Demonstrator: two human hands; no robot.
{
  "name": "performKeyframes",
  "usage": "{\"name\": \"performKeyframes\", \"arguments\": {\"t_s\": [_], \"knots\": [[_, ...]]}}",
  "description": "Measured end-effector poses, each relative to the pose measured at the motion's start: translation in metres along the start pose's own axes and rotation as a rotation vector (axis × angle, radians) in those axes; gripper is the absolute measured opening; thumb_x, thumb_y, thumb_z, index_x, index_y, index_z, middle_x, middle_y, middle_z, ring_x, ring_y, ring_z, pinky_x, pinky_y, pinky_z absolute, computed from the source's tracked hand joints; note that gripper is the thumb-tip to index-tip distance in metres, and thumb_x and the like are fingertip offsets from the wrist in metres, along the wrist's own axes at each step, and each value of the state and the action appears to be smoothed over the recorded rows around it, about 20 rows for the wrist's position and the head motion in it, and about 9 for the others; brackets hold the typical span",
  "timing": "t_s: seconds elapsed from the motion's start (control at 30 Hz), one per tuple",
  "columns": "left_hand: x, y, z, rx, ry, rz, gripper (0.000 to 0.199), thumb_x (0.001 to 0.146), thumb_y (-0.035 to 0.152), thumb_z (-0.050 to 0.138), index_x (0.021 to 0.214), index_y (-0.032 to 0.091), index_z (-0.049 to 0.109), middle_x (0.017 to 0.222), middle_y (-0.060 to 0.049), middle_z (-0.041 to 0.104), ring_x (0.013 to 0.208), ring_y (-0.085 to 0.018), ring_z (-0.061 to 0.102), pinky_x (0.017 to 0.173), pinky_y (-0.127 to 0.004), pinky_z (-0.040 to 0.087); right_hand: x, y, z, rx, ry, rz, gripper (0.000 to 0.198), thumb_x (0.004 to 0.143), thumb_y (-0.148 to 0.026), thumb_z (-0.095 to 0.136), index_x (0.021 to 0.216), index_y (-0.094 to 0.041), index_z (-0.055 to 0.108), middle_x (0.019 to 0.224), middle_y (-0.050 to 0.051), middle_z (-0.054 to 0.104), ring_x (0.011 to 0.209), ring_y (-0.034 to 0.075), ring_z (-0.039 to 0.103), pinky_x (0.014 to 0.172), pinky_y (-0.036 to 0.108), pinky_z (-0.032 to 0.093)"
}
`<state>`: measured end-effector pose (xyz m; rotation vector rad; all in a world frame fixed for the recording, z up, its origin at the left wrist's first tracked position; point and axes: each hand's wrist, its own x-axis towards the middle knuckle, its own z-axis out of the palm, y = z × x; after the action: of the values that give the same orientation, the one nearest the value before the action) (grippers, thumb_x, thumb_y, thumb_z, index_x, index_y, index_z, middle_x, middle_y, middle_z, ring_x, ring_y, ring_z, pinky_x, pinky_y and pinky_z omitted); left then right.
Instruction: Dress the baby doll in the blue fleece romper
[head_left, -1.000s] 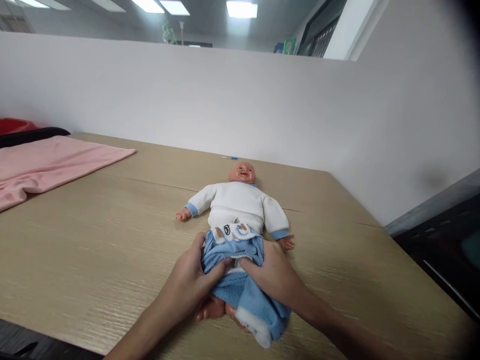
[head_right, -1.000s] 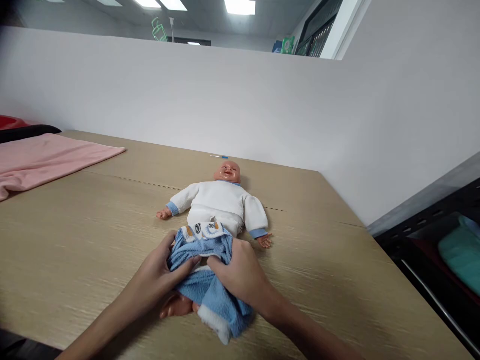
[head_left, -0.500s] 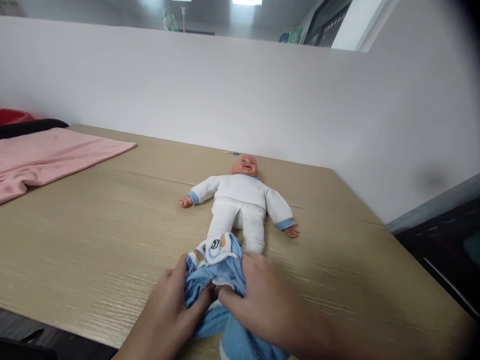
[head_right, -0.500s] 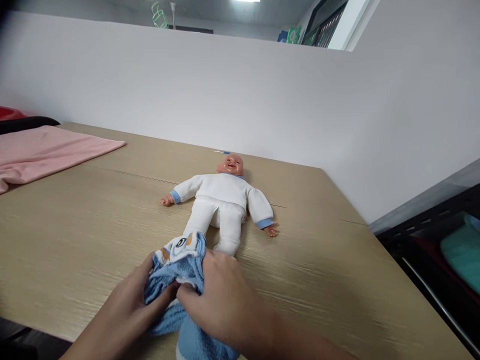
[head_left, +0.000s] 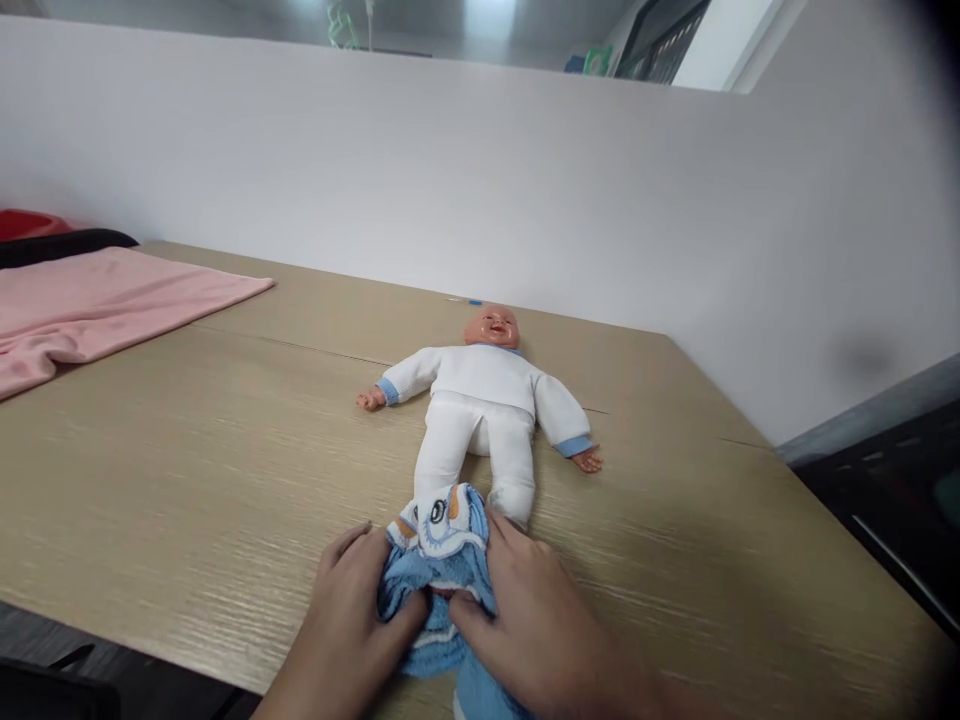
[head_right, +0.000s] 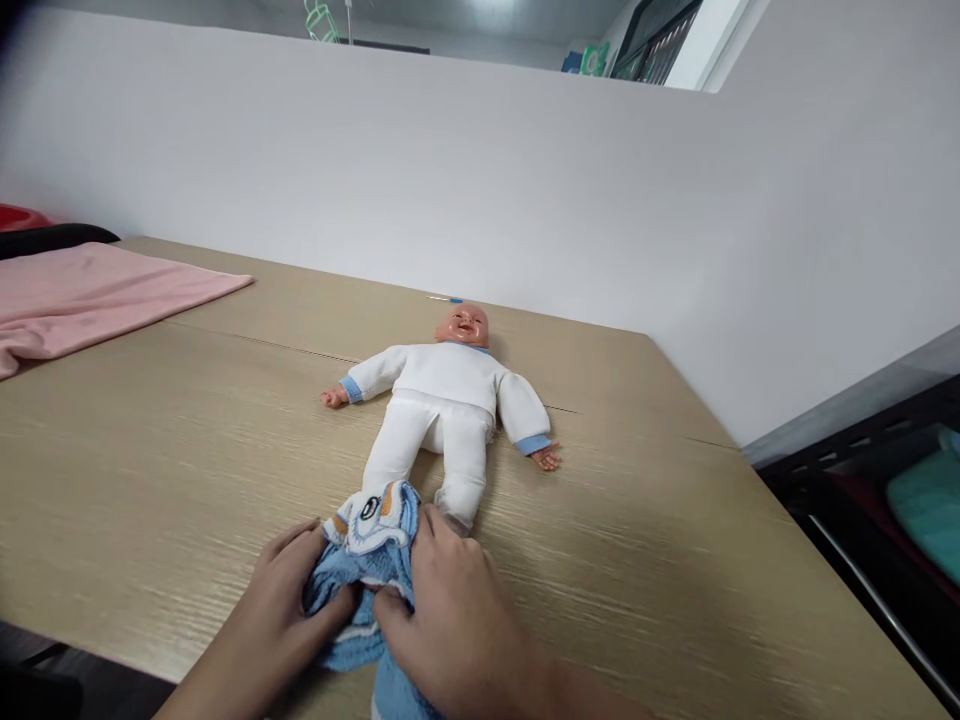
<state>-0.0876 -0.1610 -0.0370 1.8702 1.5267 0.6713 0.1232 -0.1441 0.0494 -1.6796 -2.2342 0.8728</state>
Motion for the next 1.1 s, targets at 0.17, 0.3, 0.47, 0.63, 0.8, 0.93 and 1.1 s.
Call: {"name": "performKeyframes", "arguments": {"t_s": [0.17,0.3,0.47,0.63,0.8,0.93,1.1], "knots": [[-0.007,-0.003,0.007,-0.16,0.013,-0.005,0.036,0.101,0.035,0.059,0.134,0.02,0.063,0.136,-0.017,0.071,0.128,-0.036,0.067,0.111,-0.055,0.053,0.002,0.001,-0.003,0.205,0.053,-0.022,0.048,0.091,-0.017,0.065,0.139,-0.021,0.067,0.139,0.013,0.076,0.128,0.032,0.071,0.111,0.046,0.053],[-0.009,0.003,0.008,-0.381,-0.048,0.018,0.052,0.098,0.018,0.056,0.149,0.021,0.049,0.148,-0.015,0.063,0.134,-0.029,0.064,0.116,-0.045,0.051,0.001,0.002,-0.003,0.233,0.076,-0.038,0.046,0.09,-0.015,0.064,0.135,-0.022,0.068,0.133,0.011,0.078,0.125,0.032,0.072,0.11,0.046,0.053],[-0.008,0.006,0.012,-0.606,-0.001,0.044,0.067,0.093,0.009,0.06,0.155,0.025,0.041,0.159,-0.013,0.056,0.147,-0.027,0.056,0.126,-0.037,0.044,0.002,0.007,0.0,0.245,0.089,-0.086,0.055,0.086,-0.014,0.067,0.14,-0.021,0.064,0.134,0.012,0.077,0.124,0.033,0.072,0.109,0.048,0.055],[-0.005,0.009,0.01,-0.804,0.055,-0.037,0.039,0.107,0.03,0.063,0.143,0.025,0.051,0.147,-0.011,0.066,0.132,-0.027,0.067,0.107,-0.034,0.057,0.007,0.01,0.002,0.406,0.127,-0.087,0.046,0.086,-0.018,0.073,0.131,-0.024,0.067,0.129,0.007,0.08,0.119,0.03,0.075,0.106,0.046,0.058],[-0.003,0.01,0.006,-0.84,0.106,-0.02,0.047,0.108,0.039,0.067,0.149,0.025,0.049,0.154,-0.014,0.062,0.142,-0.03,0.063,0.114,-0.039,0.057,0.005,0.011,0.003,0.423,0.12,-0.184,0.053,0.081,-0.007,0.066,0.13,-0.027,0.067,0.129,0.004,0.08,0.122,0.028,0.075,0.109,0.043,0.058],[-0.004,0.013,0.002,-0.826,0.07,0.013,0.051,0.107,0.03,0.068,0.153,0.026,0.046,0.159,-0.014,0.057,0.149,-0.032,0.058,0.119,-0.041,0.054,0.003,0.012,0.0,0.369,0.125,-0.23,0.062,0.073,-0.004,0.067,0.132,-0.026,0.065,0.127,0.004,0.079,0.12,0.029,0.075,0.109,0.044,0.058],[-0.005,0.015,-0.001,-0.773,0.026,0.084,0.067,0.103,0.022,0.071,0.161,0.033,0.039,0.165,-0.011,0.052,0.148,-0.027,0.058,0.117,-0.034,0.054,0.002,0.011,-0.002,0.414,0.115,-0.212,0.057,0.077,-0.008,0.071,0.13,-0.027,0.064,0.123,0.004,0.081,0.107,0.027,0.079,0.097,0.041,0.063]]}}
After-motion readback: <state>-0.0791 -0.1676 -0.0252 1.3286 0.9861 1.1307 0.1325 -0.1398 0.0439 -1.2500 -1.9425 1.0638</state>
